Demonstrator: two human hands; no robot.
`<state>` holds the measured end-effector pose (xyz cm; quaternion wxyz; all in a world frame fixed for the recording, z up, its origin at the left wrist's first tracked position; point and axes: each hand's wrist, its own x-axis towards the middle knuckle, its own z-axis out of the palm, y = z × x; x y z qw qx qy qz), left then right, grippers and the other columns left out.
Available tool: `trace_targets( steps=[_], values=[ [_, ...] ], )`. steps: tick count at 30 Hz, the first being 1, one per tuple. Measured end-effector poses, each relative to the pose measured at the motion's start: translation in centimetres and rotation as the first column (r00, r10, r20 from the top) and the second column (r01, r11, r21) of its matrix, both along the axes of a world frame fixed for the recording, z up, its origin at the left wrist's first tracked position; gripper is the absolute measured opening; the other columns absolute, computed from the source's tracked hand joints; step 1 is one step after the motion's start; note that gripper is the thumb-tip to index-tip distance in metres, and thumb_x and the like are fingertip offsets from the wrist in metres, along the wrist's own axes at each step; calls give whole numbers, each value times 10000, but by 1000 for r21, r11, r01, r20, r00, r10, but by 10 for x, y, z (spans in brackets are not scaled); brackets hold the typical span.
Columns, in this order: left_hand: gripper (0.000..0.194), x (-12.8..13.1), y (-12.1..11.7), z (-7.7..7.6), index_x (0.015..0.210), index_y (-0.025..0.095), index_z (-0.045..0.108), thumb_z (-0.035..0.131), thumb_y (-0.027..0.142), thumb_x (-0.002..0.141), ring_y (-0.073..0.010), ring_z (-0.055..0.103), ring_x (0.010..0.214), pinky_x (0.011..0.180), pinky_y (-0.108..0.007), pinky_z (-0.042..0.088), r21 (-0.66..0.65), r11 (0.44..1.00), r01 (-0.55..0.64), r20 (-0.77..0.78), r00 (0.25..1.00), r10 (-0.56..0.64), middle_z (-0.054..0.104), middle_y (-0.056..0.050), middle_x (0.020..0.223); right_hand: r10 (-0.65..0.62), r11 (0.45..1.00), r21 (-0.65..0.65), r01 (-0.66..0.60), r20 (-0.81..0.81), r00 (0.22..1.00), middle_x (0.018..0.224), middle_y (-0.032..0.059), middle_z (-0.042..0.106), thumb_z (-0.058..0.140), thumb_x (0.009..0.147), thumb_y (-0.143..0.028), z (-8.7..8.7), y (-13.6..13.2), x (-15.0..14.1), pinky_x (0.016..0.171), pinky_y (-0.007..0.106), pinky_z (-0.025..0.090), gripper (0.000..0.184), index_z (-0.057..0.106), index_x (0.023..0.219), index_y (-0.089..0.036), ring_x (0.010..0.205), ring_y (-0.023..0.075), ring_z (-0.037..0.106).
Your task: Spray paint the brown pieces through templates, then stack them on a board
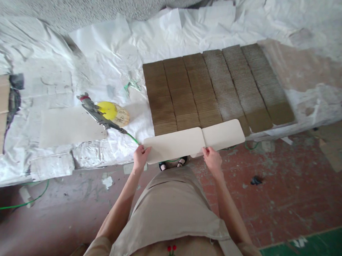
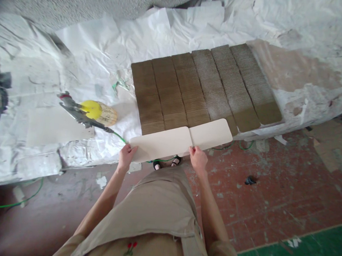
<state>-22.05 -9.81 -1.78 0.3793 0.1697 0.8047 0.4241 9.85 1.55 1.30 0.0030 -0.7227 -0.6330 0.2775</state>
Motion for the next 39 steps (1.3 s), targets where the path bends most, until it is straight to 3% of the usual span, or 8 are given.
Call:
trace_targets(
  steps=[4, 8, 11, 15, 20, 27, 39],
  values=[
    [308, 1, 1, 2, 758, 173, 582, 706, 431, 646, -128, 456, 539, 500, -223, 305, -13, 1000, 11, -25, 1000, -12, 546, 15, 572, 53, 996, 66, -61, 124, 991, 704, 112, 666, 571, 918, -414, 6, 1, -5, 658, 301, 412, 251, 643, 820, -195, 724, 240, 643],
    [315, 1, 1, 2, 712, 182, 545, 700, 450, 653, -113, 421, 524, 491, -217, 284, -19, 1000, 23, -43, 999, -24, 500, 35, 540, 155, 968, 177, -177, 134, 979, 1030, 159, 660, 564, 922, -316, 15, 6, -19, 798, 345, 445, 214, 609, 1085, -185, 988, 283, 606],
    [322, 0, 1, 1, 715, 176, 550, 702, 452, 645, -112, 419, 531, 492, -212, 283, -26, 999, 26, -53, 998, -28, 497, 39, 535, 329, 899, 277, -339, 82, 941, 1254, 163, 582, 594, 894, -230, 16, 12, -34, 962, 411, 411, 337, 567, 1228, -195, 1201, 305, 504],
    [325, -1, 2, 1, 744, 165, 579, 708, 443, 634, -112, 421, 532, 485, -209, 269, -23, 999, 24, -49, 998, -25, 501, 42, 536, 499, 787, 384, -482, 62, 864, 1308, 164, 547, 596, 881, -183, 10, 19, -48, 1013, 453, 398, 424, 537, 1301, -175, 1241, 308, 477],
    [341, 0, 1, 0, 734, 165, 576, 742, 437, 615, -108, 434, 524, 468, -201, 269, 11, 1000, -15, -1, 1000, 15, 499, 45, 533, 523, 768, 391, -508, 77, 849, 1312, 164, 537, 577, 891, -181, 2, 21, -51, 1010, 444, 416, 418, 554, 1308, -174, 1242, 304, 481],
    [499, 7, 0, 0, 859, 136, 609, 767, 528, 596, -163, 599, 641, 577, -255, 466, 114, 991, -65, 212, 976, 40, 678, -51, 749, 500, 778, 412, -474, 51, 864, 1349, 174, 507, 551, 900, -171, -1, 20, -51, 1029, 430, 417, 412, 557, 1311, -151, 1284, 298, 456],
    [476, 9, 3, 8, 836, 138, 610, 812, 487, 583, -152, 603, 653, 591, -249, 475, 160, 980, -119, 294, 954, 67, 692, -49, 773, 466, 803, 402, -440, 35, 884, 1360, 178, 500, 548, 897, -172, -2, 20, -56, 1042, 448, 394, 415, 551, 1312, -162, 1290, 300, 444]
  ],
)
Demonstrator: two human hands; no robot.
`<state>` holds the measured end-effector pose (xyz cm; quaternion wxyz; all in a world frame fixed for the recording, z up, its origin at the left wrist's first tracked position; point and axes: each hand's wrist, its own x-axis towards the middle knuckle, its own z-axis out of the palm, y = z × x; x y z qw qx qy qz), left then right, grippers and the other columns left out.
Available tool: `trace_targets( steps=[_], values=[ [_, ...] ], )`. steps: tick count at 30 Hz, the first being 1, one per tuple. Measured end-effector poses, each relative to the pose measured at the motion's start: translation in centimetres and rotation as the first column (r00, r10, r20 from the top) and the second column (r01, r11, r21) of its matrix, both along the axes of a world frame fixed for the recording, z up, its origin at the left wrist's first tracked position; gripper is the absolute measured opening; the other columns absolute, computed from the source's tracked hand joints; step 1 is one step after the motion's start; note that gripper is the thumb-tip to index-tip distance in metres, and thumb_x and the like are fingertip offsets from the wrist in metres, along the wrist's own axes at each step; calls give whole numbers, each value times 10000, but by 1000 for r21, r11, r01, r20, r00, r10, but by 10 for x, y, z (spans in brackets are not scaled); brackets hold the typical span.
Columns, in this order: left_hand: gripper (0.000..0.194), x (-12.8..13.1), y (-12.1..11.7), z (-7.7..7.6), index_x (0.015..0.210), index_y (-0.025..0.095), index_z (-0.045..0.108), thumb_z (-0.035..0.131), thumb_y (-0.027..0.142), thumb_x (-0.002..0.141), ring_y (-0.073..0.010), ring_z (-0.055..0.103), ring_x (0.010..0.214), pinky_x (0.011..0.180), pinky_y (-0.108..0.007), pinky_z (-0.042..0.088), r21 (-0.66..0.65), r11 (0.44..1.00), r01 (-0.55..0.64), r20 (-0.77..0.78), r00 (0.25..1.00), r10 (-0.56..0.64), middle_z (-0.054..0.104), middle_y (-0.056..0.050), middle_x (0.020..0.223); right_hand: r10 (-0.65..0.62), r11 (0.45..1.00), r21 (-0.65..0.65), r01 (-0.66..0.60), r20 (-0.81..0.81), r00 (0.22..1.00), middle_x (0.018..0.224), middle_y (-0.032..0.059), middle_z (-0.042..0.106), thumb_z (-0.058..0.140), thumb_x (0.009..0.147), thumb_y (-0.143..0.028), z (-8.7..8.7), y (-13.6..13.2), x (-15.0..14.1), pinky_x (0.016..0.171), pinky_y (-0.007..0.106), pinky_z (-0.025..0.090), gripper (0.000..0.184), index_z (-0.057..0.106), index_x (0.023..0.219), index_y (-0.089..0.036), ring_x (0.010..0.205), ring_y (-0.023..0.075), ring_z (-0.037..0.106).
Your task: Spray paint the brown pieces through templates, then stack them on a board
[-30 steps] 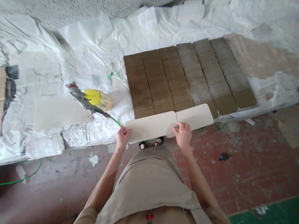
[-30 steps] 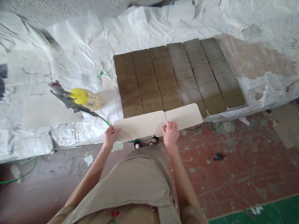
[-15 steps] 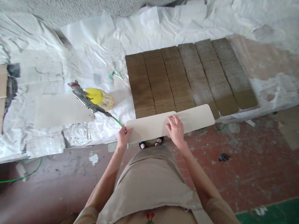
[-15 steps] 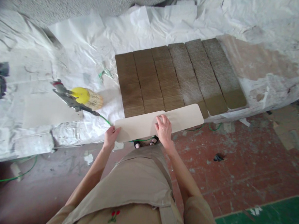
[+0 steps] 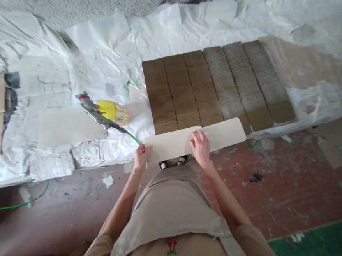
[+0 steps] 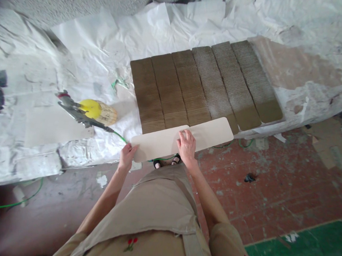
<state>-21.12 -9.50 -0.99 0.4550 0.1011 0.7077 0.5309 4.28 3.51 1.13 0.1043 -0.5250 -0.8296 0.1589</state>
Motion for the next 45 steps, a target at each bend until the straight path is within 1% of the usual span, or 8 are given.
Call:
trace_targets(
  steps=[5, 12, 19, 28, 34, 41, 45],
  values=[
    [473, -1, 2, 2, 816, 139, 602, 814, 485, 574, -147, 594, 634, 567, -240, 456, -6, 1000, -4, 2, 1000, 4, 682, -39, 739, -12, 1000, -13, 12, 4, 1000, 1375, 177, 486, 549, 897, -185, -3, 0, -1, 1043, 457, 389, 421, 546, 1318, -166, 1296, 311, 434],
    [470, -1, -1, -4, 800, 145, 588, 814, 493, 579, -138, 577, 616, 560, -234, 443, -20, 1000, -1, -10, 1000, 0, 667, -25, 713, -24, 1000, -7, 24, -1, 1000, 1367, 171, 492, 550, 898, -180, -5, 0, -2, 1057, 454, 377, 424, 548, 1321, -165, 1300, 303, 430],
    [488, -3, -5, -3, 859, 141, 595, 821, 488, 600, -138, 598, 639, 593, -238, 462, 14, 1000, 18, 20, 1000, -18, 683, -30, 758, -35, 999, -8, 35, -5, 999, 1363, 173, 501, 536, 895, -164, -1, -2, -5, 1084, 468, 351, 420, 547, 1315, -165, 1304, 296, 427],
    [493, 2, -10, -4, 881, 140, 615, 835, 484, 607, -153, 637, 667, 627, -255, 492, 38, 999, 7, 92, 996, -11, 706, -40, 784, -43, 999, -29, 43, -3, 999, 1369, 177, 492, 516, 901, -167, 4, -2, -7, 1081, 479, 354, 404, 544, 1305, -161, 1307, 300, 419],
    [496, 5, -10, -4, 929, 146, 632, 825, 488, 627, -153, 648, 675, 652, -262, 512, 48, 999, 6, 137, 991, -13, 720, -48, 815, -57, 998, -31, 57, -5, 998, 1370, 173, 497, 509, 907, -171, 6, -3, -10, 1075, 482, 360, 401, 537, 1307, -167, 1306, 301, 422],
    [531, 2, -11, -9, 928, 147, 613, 846, 484, 591, -151, 645, 675, 644, -260, 506, 31, 999, -11, 128, 992, 7, 718, -45, 820, -62, 998, -34, 61, -8, 998, 1370, 178, 497, 523, 902, -162, 4, -4, -11, 1091, 472, 348, 410, 534, 1312, -156, 1318, 294, 410],
    [522, 1, -11, -10, 915, 146, 603, 842, 484, 598, -147, 638, 660, 622, -250, 492, 31, 1000, -3, 114, 993, -1, 711, -39, 802, -62, 998, -25, 62, 7, 998, 1360, 173, 502, 535, 897, -156, 4, -4, -11, 1100, 458, 340, 415, 534, 1312, -150, 1318, 289, 411]
  ],
)
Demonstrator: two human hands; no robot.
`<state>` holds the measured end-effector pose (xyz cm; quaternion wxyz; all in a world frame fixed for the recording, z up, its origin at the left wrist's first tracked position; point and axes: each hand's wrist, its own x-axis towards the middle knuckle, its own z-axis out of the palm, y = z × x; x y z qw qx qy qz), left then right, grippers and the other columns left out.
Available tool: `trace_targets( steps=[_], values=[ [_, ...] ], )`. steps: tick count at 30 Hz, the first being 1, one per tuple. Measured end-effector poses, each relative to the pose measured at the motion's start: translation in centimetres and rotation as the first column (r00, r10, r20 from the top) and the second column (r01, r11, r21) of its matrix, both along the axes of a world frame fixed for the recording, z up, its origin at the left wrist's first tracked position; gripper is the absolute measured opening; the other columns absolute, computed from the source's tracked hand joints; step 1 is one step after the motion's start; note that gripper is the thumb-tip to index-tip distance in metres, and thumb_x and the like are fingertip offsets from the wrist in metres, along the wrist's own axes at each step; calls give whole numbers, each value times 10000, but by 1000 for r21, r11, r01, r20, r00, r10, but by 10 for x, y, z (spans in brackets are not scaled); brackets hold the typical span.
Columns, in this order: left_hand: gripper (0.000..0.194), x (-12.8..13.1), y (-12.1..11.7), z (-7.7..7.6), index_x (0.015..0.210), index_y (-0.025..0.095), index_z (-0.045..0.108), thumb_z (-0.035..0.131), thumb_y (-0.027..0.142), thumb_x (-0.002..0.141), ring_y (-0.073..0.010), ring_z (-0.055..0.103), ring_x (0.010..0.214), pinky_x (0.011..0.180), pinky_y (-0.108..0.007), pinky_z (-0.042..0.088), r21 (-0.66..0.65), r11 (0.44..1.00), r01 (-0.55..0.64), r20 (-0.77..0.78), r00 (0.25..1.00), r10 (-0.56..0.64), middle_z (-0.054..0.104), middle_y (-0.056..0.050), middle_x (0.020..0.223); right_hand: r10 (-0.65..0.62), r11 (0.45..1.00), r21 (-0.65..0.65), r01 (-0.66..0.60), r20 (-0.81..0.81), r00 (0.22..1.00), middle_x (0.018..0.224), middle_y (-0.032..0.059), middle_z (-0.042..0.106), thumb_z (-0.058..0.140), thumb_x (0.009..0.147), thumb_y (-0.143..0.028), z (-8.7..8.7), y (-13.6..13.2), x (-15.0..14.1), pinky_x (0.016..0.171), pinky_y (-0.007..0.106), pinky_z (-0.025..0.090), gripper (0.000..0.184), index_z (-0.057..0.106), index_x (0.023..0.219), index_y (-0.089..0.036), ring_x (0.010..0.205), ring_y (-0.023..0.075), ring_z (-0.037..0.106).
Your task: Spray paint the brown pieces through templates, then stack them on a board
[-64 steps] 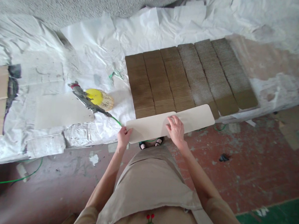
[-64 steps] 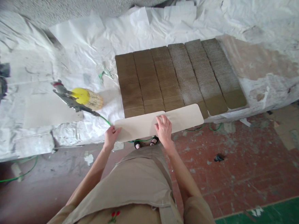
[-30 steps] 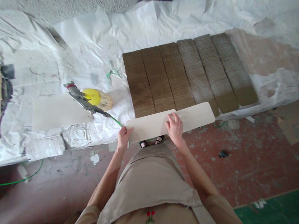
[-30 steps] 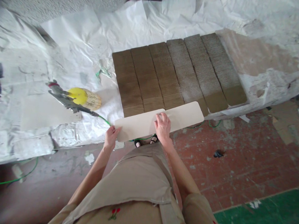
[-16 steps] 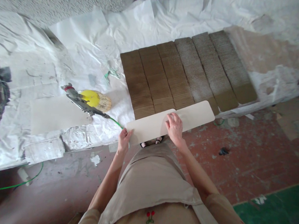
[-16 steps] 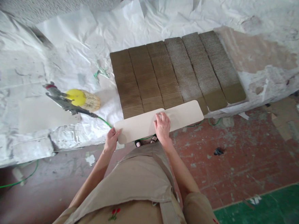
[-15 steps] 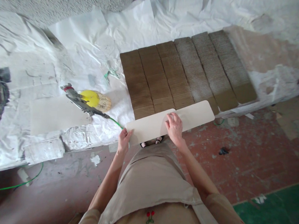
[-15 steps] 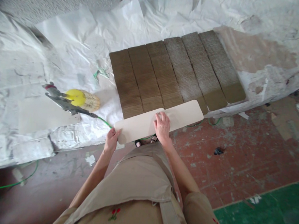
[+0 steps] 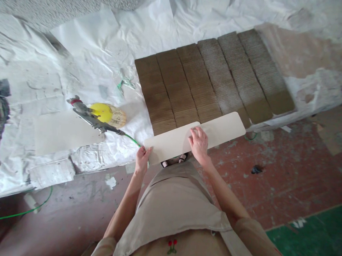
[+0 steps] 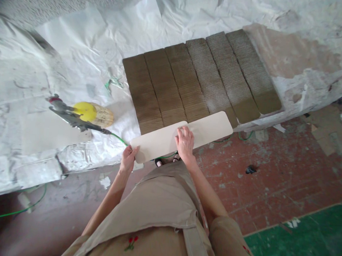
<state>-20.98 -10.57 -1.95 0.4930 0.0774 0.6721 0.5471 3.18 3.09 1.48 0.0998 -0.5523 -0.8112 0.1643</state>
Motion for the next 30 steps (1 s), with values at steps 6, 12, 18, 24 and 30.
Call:
trace_targets(
  steps=[6, 12, 18, 24, 30],
  values=[
    [506, -1, -1, 1, 922, 152, 606, 832, 482, 612, -155, 651, 678, 645, -261, 502, -4, 1000, 11, -15, 1000, -11, 714, -38, 811, -5, 1000, -8, 5, -12, 1000, 1364, 171, 498, 519, 901, -154, 1, -1, -1, 1100, 473, 336, 424, 518, 1324, -170, 1322, 288, 411],
    [529, -1, -1, 1, 936, 147, 608, 841, 480, 598, -162, 657, 689, 650, -266, 509, -13, 1000, 12, -18, 1000, -12, 721, -48, 828, -17, 1000, -3, 17, -2, 1000, 1368, 174, 498, 530, 895, -155, 1, -1, -4, 1105, 457, 335, 421, 524, 1316, -151, 1321, 291, 411],
    [537, -2, 0, 2, 925, 147, 605, 844, 488, 587, -150, 642, 675, 626, -256, 500, -28, 1000, 12, -22, 1000, -13, 714, -41, 823, -25, 1000, -7, 25, 19, 1000, 1360, 177, 514, 537, 901, -175, 1, -1, -6, 1105, 489, 327, 416, 524, 1317, -161, 1320, 301, 418],
    [521, -1, 2, 6, 906, 153, 612, 838, 497, 587, -158, 646, 693, 630, -255, 498, -29, 999, 24, -32, 999, -25, 714, -41, 825, -30, 999, -27, 31, 27, 999, 1360, 170, 512, 545, 902, -179, 2, -1, -7, 1109, 487, 319, 419, 523, 1320, -165, 1317, 299, 421],
    [527, -1, 2, 8, 913, 154, 608, 837, 502, 589, -161, 649, 682, 630, -263, 515, -30, 999, 29, -32, 999, -30, 717, -42, 820, -42, 999, -21, 43, 45, 998, 1362, 176, 518, 541, 906, -185, 3, -2, -8, 1104, 507, 317, 409, 526, 1314, -169, 1308, 308, 431]
  ],
)
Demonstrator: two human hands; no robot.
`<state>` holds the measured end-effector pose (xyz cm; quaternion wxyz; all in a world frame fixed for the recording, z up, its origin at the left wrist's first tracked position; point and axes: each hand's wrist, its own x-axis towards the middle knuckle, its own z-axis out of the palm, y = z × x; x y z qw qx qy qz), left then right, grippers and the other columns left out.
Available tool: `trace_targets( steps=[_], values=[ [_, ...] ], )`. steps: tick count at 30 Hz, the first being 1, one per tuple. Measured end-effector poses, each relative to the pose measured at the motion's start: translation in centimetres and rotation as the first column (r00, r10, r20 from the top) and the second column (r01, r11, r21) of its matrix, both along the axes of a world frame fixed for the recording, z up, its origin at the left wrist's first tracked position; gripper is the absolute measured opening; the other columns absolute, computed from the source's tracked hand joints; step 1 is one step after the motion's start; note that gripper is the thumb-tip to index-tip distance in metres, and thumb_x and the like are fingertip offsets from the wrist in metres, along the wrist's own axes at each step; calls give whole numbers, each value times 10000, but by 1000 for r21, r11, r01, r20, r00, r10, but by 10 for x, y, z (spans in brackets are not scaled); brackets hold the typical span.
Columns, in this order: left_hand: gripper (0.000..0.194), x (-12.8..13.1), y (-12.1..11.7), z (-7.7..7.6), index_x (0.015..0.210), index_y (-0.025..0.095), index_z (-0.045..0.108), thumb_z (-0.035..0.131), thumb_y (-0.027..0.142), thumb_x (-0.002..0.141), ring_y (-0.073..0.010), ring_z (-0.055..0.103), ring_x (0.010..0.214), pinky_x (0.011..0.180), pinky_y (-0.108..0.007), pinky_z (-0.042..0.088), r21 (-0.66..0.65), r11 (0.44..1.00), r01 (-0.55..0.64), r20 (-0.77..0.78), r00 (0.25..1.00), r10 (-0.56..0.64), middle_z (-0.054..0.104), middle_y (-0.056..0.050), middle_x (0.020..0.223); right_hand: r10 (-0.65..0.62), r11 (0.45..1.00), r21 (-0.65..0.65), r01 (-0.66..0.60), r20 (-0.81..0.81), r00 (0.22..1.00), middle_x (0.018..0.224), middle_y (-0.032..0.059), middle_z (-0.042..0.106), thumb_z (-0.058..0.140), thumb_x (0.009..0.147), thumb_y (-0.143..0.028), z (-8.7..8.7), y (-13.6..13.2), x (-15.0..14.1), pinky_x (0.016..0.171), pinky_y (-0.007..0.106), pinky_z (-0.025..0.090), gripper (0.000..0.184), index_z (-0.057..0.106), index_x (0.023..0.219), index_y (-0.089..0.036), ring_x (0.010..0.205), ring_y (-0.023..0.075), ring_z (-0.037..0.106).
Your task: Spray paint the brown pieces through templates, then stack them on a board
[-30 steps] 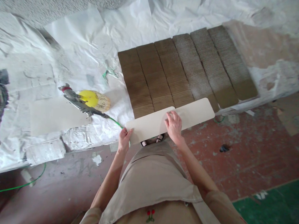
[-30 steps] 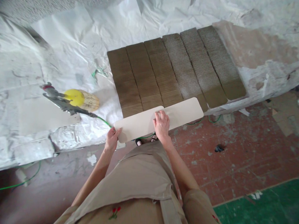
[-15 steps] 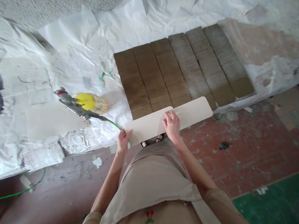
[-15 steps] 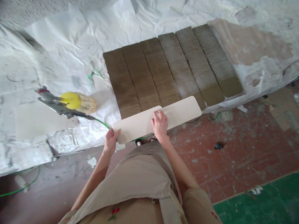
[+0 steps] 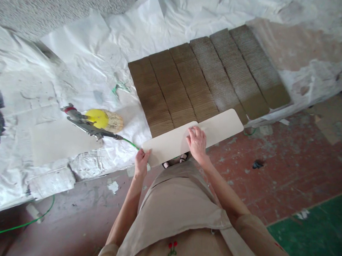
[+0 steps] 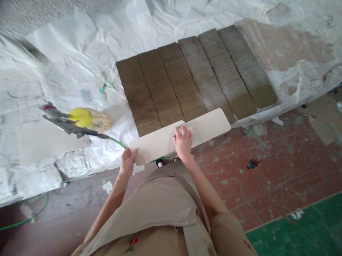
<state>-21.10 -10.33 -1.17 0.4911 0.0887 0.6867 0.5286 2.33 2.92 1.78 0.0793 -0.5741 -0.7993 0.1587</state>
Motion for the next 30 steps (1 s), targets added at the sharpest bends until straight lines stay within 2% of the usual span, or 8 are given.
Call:
trace_targets(
  steps=[11, 19, 24, 29, 30],
  values=[
    [541, -1, 1, -5, 928, 163, 582, 813, 528, 602, -180, 665, 716, 642, -275, 516, -6, 1000, 15, -20, 1000, -15, 720, -55, 845, -3, 1000, 24, 2, 25, 1000, 1364, 177, 526, 530, 916, -184, -1, -1, 0, 1108, 524, 298, 403, 523, 1318, -166, 1304, 312, 435],
    [509, -2, 0, -12, 898, 156, 560, 723, 569, 650, -168, 631, 667, 615, -273, 500, -81, 995, 61, -170, 983, -74, 679, -37, 764, -3, 1000, 20, 1, 103, 995, 1368, 179, 525, 567, 915, -197, -2, -1, -2, 1094, 525, 297, 405, 533, 1317, -171, 1271, 314, 459],
    [404, 1, 0, -16, 906, 164, 524, 705, 459, 697, -132, 554, 609, 571, -235, 434, -161, 987, 28, -415, 905, -94, 573, 22, 673, 9, 999, 45, -17, 179, 984, 1345, 180, 542, 594, 904, -199, 1, 0, -5, 1082, 498, 314, 403, 549, 1302, -157, 1237, 317, 477],
    [471, 11, -3, -4, 1142, 174, 506, 695, 323, 737, -154, 583, 727, 681, -289, 483, -215, 976, 28, -585, 797, -151, 588, -26, 899, 20, 998, 55, -33, 211, 977, 1347, 187, 540, 590, 905, -201, -1, 1, -5, 1064, 491, 321, 394, 557, 1294, -153, 1227, 323, 475],
    [482, 14, -3, 0, 1174, 180, 511, 692, 304, 744, -173, 597, 782, 714, -311, 493, -234, 971, 46, -629, 755, -188, 588, -50, 966, 21, 998, 56, -34, 215, 976, 1349, 188, 539, 593, 903, -200, -2, 2, -5, 1064, 491, 319, 394, 559, 1292, -152, 1226, 322, 475]
  ],
)
